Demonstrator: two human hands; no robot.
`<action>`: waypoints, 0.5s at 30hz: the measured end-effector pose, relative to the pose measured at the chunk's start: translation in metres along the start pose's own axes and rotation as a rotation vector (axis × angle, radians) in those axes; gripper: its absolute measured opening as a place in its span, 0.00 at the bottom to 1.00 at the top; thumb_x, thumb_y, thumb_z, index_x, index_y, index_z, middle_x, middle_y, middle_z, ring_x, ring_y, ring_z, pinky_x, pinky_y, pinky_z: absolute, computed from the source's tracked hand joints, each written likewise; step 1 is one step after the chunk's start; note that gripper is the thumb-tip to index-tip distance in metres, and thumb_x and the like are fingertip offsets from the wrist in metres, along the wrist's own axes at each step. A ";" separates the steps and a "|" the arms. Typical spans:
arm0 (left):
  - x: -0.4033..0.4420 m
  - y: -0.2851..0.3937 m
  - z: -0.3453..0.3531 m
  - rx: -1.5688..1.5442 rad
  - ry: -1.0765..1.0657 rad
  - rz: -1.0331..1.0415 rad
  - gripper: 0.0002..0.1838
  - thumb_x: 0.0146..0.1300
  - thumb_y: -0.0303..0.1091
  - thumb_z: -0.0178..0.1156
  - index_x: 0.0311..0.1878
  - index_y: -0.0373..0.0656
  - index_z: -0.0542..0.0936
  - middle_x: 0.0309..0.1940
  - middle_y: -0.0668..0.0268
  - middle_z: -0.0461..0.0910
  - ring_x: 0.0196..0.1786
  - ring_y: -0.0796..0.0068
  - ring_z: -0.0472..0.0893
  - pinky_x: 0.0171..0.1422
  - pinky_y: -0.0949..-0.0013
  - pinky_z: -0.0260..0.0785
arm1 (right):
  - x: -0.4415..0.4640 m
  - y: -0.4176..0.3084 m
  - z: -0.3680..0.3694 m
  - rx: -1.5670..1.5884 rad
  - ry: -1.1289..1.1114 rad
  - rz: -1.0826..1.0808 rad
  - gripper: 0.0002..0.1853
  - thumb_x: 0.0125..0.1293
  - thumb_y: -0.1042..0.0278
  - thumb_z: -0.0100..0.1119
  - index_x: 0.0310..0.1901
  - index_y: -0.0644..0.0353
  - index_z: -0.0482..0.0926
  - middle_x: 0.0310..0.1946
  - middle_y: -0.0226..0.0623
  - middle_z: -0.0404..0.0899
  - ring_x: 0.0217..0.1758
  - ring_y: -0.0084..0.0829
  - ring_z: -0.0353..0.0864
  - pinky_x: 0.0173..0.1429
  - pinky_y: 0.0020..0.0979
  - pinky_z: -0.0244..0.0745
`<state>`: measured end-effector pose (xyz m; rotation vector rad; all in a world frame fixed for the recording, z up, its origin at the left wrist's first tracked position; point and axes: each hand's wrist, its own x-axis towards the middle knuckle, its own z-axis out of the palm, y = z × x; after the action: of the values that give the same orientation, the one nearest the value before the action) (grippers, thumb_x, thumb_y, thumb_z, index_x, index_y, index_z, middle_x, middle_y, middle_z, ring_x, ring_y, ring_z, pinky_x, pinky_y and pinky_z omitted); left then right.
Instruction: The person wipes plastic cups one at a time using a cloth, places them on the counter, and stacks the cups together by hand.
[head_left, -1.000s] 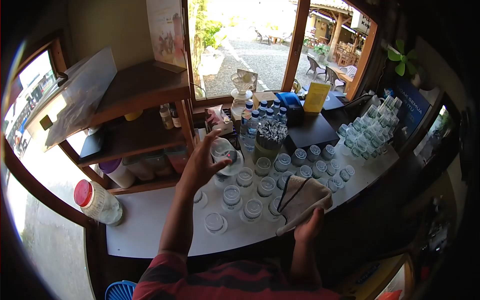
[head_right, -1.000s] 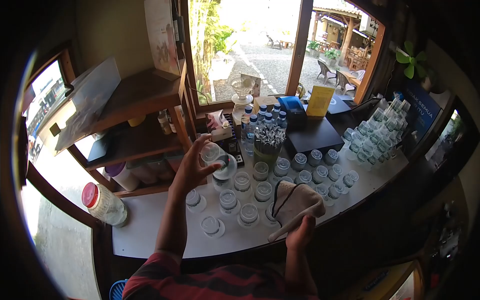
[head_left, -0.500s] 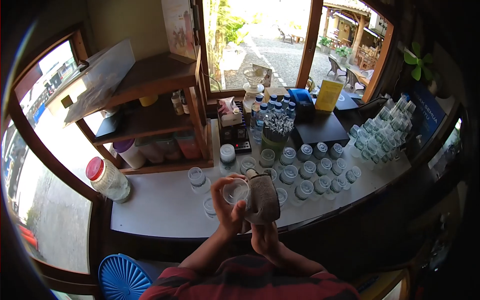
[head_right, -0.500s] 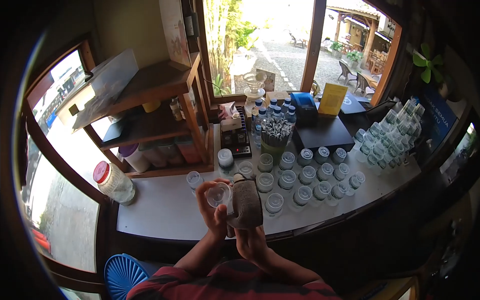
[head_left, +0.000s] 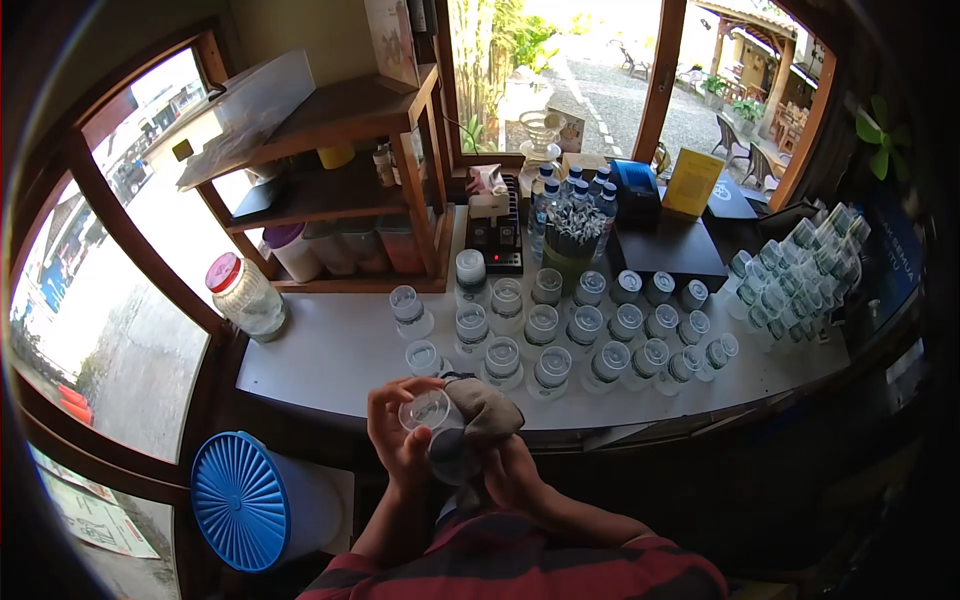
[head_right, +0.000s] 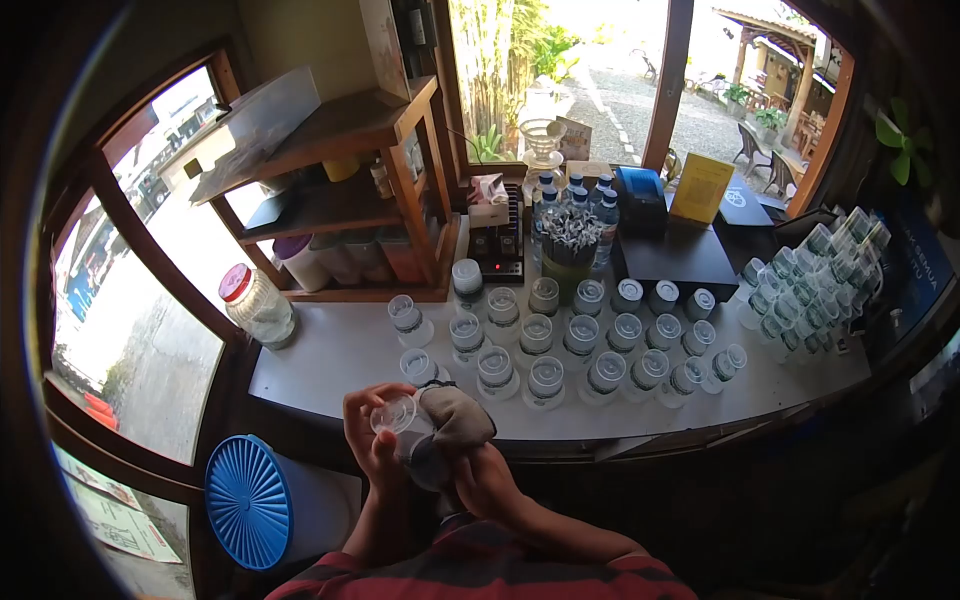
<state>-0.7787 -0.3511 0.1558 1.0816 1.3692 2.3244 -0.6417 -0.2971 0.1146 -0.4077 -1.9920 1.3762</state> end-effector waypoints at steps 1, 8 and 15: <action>-0.008 0.000 -0.001 0.001 -0.058 0.003 0.37 0.56 0.65 0.70 0.46 0.39 0.70 0.44 0.49 0.80 0.48 0.63 0.80 0.56 0.64 0.71 | 0.002 0.002 -0.005 0.099 -0.049 0.138 0.15 0.78 0.68 0.39 0.51 0.68 0.76 0.48 0.54 0.78 0.52 0.40 0.80 0.56 0.40 0.73; -0.045 -0.008 -0.031 0.111 0.007 0.026 0.36 0.56 0.69 0.67 0.42 0.43 0.66 0.46 0.46 0.82 0.46 0.64 0.77 0.58 0.65 0.67 | 0.026 0.026 -0.011 0.401 -0.480 0.597 0.20 0.78 0.61 0.47 0.62 0.66 0.75 0.62 0.42 0.73 0.62 0.29 0.75 0.66 0.29 0.70; -0.017 -0.034 -0.102 -0.095 0.372 -0.115 0.29 0.70 0.63 0.56 0.48 0.45 0.63 0.54 0.50 0.77 0.57 0.66 0.77 0.61 0.62 0.72 | 0.012 0.075 0.033 0.563 -0.922 0.637 0.19 0.75 0.56 0.53 0.57 0.60 0.79 0.51 0.31 0.80 0.52 0.23 0.78 0.57 0.29 0.74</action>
<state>-0.8434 -0.4084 0.0902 0.5446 1.3782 2.5603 -0.6817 -0.2837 0.0432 -0.1349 -2.0483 2.8226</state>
